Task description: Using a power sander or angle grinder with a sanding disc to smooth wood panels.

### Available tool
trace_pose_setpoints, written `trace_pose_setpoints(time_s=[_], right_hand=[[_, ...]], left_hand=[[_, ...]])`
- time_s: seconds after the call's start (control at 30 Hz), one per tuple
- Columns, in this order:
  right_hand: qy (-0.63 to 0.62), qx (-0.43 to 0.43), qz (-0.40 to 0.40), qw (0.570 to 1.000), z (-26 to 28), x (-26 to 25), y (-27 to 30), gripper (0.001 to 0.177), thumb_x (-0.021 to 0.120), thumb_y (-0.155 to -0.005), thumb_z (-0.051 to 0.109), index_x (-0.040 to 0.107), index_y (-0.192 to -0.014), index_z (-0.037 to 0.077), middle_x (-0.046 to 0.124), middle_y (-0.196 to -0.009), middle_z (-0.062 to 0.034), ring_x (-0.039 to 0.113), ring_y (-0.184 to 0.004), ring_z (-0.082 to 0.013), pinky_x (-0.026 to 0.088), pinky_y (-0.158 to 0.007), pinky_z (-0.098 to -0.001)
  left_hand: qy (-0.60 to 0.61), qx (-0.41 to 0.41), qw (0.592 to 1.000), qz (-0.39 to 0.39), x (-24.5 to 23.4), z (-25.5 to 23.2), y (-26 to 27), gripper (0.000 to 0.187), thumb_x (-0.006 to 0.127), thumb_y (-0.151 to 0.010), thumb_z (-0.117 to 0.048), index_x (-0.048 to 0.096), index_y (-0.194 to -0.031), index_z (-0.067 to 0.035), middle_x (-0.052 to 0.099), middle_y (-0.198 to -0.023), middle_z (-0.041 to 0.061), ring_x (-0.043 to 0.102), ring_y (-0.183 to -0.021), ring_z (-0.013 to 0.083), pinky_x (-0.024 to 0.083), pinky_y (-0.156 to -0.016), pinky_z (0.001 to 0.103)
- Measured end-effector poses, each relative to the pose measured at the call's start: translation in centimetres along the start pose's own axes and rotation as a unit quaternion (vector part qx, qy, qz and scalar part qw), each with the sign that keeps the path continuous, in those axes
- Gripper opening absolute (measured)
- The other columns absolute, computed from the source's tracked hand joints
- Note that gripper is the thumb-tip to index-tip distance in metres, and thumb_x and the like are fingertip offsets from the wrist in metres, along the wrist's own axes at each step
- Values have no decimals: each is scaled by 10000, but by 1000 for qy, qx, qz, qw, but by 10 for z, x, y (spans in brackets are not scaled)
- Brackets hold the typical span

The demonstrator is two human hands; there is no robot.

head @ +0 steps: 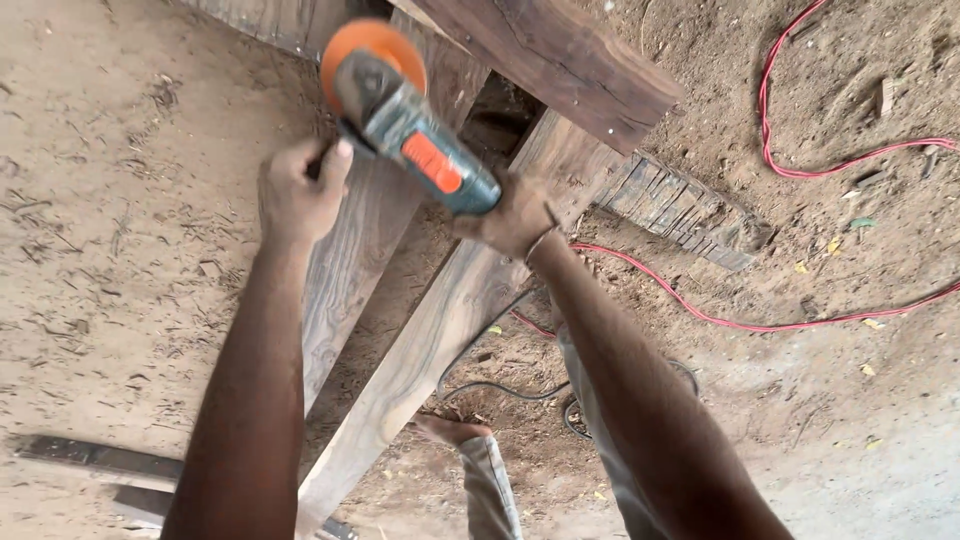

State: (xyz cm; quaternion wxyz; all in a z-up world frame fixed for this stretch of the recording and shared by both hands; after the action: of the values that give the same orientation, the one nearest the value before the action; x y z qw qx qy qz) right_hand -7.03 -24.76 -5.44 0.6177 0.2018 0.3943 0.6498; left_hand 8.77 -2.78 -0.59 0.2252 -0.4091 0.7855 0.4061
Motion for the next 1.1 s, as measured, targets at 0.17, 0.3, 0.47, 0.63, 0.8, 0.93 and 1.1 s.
trace_pose_setpoints(time_s=[0.17, 0.3, 0.47, 0.63, 0.8, 0.93, 1.1], right_hand=[[0, 19, 14, 1000, -8, -4, -1, 702, 854, -590, 508, 697, -1110, 62, 769, -961, -139, 756, -822, -225, 628, -805, -355], [-11, 40, 5, 999, -11, -26, 2, 708, 855, -588, 516, 707, -1096, 46, 773, -945, -122, 758, -812, -220, 629, -794, -347], [-27, 53, 7, 998, -22, -21, 12, 692, 855, -587, 517, 714, -1075, 48, 776, -931, -111, 762, -806, -223, 628, -778, -354], [-8, 31, 11, 999, -33, -23, 16, 665, 880, -574, 494, 734, -1062, 68, 773, -958, -121, 754, -828, -237, 606, -836, -347], [-36, 55, 4, 998, -41, -22, 29, 689, 883, -565, 482, 721, -1094, 72, 778, -972, -120, 759, -854, -226, 606, -834, -347], [-37, 79, 23, 996, -48, -10, 33, 702, 893, -572, 492, 718, -1122, 93, 783, -998, -104, 754, -860, -221, 608, -849, -341], [-61, 75, -5, 995, -56, -31, 39, 717, 903, -572, 466, 708, -1141, 75, 781, -1021, -115, 765, -883, -227, 609, -866, -346]], left_hand=[[37, -4, 999, -9, 5, -7, 3, 380, 661, -1020, -396, 681, -834, -65, 652, -604, 68, 683, -567, 183, 497, -548, 363], [-26, 62, 998, -19, 23, -11, -21, 419, 698, -1058, -364, 664, -827, -16, 604, -657, 133, 593, -587, 249, 443, -570, 401], [11, 54, 998, 14, 29, -18, 3, 315, 681, -1034, -336, 732, -934, -41, 581, -637, 133, 553, -575, 247, 407, -546, 400], [-4, 53, 998, -15, 31, -28, 6, 313, 684, -1007, -341, 730, -917, -44, 617, -657, 136, 604, -572, 229, 446, -554, 394], [-19, 77, 997, -5, 38, -41, 11, 335, 687, -1029, -365, 731, -924, -51, 643, -705, 155, 631, -621, 275, 461, -569, 410], [57, 87, 995, 5, 42, -14, 29, 366, 636, -1044, -411, 711, -973, -59, 674, -753, 142, 710, -690, 283, 505, -604, 406], [-66, 61, 996, 15, 50, -51, 7, 414, 664, -1025, -444, 722, -898, -55, 628, -678, 169, 651, -619, 335, 464, -567, 441]])
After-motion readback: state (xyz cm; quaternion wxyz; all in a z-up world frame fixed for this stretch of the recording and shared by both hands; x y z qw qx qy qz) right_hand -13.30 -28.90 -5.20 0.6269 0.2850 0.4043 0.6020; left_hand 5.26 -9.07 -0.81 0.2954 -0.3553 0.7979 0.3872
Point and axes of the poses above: each hand's wrist, its own y-axis away from the middle knuckle, its own x-axis out of the palm, z = x × y, the point moved 5 cm from there along -y, towards the middle knuckle
